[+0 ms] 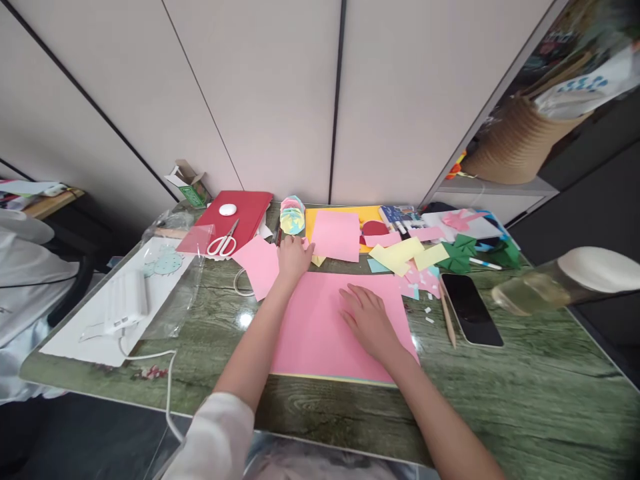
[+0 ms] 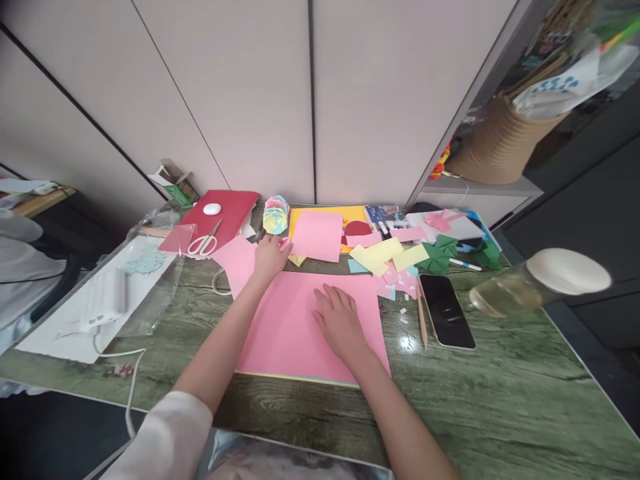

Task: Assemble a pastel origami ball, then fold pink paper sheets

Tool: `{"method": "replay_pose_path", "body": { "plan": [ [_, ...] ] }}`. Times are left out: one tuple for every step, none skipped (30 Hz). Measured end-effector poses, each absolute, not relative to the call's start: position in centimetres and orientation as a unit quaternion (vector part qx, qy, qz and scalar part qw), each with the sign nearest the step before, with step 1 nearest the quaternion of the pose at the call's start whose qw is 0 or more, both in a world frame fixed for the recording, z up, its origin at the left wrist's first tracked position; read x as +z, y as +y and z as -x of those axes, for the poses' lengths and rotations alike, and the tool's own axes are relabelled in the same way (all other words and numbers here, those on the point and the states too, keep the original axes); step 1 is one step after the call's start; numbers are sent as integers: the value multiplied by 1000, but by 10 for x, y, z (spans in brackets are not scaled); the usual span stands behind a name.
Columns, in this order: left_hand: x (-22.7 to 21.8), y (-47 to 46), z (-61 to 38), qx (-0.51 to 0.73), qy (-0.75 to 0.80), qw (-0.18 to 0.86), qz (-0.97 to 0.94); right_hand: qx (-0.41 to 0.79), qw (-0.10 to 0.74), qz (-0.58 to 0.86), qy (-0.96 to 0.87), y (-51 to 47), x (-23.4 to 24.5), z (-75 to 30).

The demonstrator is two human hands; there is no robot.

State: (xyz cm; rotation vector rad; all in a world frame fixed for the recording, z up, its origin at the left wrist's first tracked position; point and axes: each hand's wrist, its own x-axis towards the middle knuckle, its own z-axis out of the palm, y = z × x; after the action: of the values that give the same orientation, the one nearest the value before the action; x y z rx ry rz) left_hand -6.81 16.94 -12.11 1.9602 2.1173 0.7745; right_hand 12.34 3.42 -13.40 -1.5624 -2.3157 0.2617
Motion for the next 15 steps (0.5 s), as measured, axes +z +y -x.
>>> {"method": "replay_pose_path", "body": {
  "plan": [
    [-120, 181, 61, 252, 712, 82, -650, 88, 169, 551, -812, 35, -134, -125],
    [-119, 192, 56, 246, 715, 91, -648, 84, 172, 554, -810, 35, -133, -127],
    [-118, 200, 51, 242, 715, 100, -648, 80, 175, 558, -807, 35, -133, -129],
    [-116, 206, 48, 242, 710, 110, -652, 76, 178, 561, -805, 36, -133, -131],
    [-113, 209, 46, 245, 701, 119, -659, 73, 182, 565, -802, 37, -132, -134],
    [-110, 210, 44, 253, 690, 125, -667, 70, 186, 568, -799, 38, -132, -136],
    [-106, 209, 44, 264, 676, 129, -676, 68, 191, 571, -796, 39, -131, -139],
    [-102, 205, 44, 277, 661, 131, -685, 67, 197, 574, -792, 40, -130, -141],
    [-97, 199, 46, 291, 644, 132, -695, 66, 204, 577, -788, 41, -129, -144],
    [-92, 190, 48, 306, 628, 133, -704, 64, 212, 582, -783, 41, -127, -146],
    [-87, 180, 51, 318, 613, 135, -711, 63, 220, 588, -776, 42, -125, -148],
    [-81, 167, 55, 327, 598, 139, -718, 59, 233, 595, -767, 42, -122, -150],
    [-75, 152, 60, 335, 585, 143, -725, 51, 256, 599, -757, 42, -119, -151],
    [-69, 137, 65, 339, 570, 146, -734, 39, 286, 599, -747, 41, -116, -152],
    [-63, 121, 69, 340, 557, 150, -743, 28, 319, 594, -738, 39, -112, -151]
  ]
}}
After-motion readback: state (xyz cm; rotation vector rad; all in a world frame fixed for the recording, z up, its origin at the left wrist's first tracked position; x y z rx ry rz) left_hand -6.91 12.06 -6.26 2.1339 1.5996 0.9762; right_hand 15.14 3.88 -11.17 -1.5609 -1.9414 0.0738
